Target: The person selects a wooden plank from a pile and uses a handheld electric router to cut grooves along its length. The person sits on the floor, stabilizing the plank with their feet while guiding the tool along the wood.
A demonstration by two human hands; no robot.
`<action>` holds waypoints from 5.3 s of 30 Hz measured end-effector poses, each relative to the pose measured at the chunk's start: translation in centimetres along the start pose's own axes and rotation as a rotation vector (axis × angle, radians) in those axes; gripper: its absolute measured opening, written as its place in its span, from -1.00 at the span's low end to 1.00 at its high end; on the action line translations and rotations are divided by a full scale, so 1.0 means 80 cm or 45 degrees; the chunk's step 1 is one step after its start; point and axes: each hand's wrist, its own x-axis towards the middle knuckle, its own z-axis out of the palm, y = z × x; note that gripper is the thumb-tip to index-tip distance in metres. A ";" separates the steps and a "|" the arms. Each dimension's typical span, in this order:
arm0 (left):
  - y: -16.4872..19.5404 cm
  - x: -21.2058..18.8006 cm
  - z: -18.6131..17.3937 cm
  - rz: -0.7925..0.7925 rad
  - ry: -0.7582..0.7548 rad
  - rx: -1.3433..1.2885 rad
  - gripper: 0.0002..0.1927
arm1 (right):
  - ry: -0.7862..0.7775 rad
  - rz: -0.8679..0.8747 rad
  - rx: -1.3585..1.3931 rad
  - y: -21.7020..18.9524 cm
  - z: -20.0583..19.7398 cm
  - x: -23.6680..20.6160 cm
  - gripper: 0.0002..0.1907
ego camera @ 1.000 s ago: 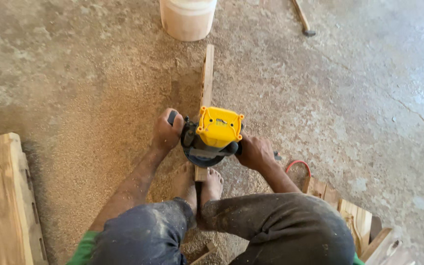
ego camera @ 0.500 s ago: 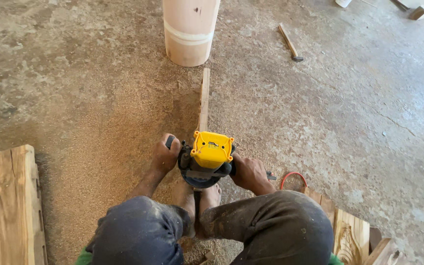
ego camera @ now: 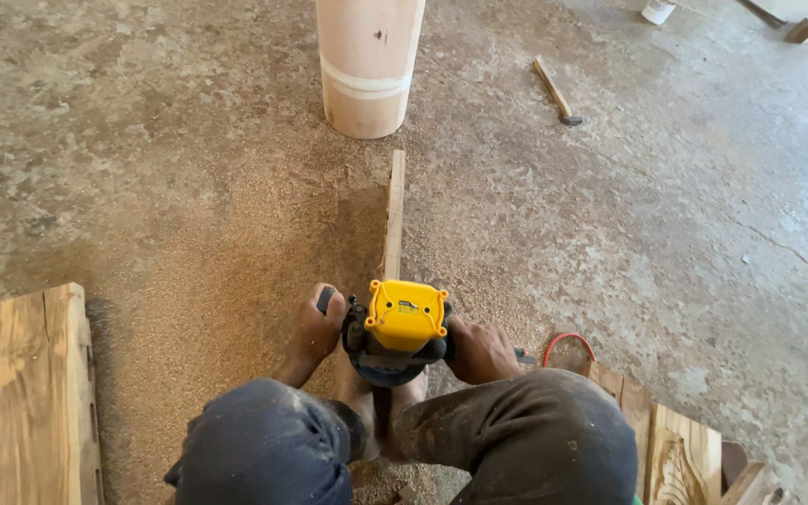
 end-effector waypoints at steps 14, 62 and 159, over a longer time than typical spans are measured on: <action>-0.005 0.015 0.006 0.032 -0.029 -0.003 -0.74 | -0.003 0.044 -0.025 0.028 0.027 0.020 -0.81; 0.012 0.148 0.030 -0.105 -0.076 0.094 -0.63 | -0.108 0.153 -0.095 0.050 -0.034 0.147 -0.65; -0.014 0.105 0.023 -0.029 -0.092 0.114 -0.66 | -0.169 0.086 0.013 0.037 -0.024 0.099 -0.68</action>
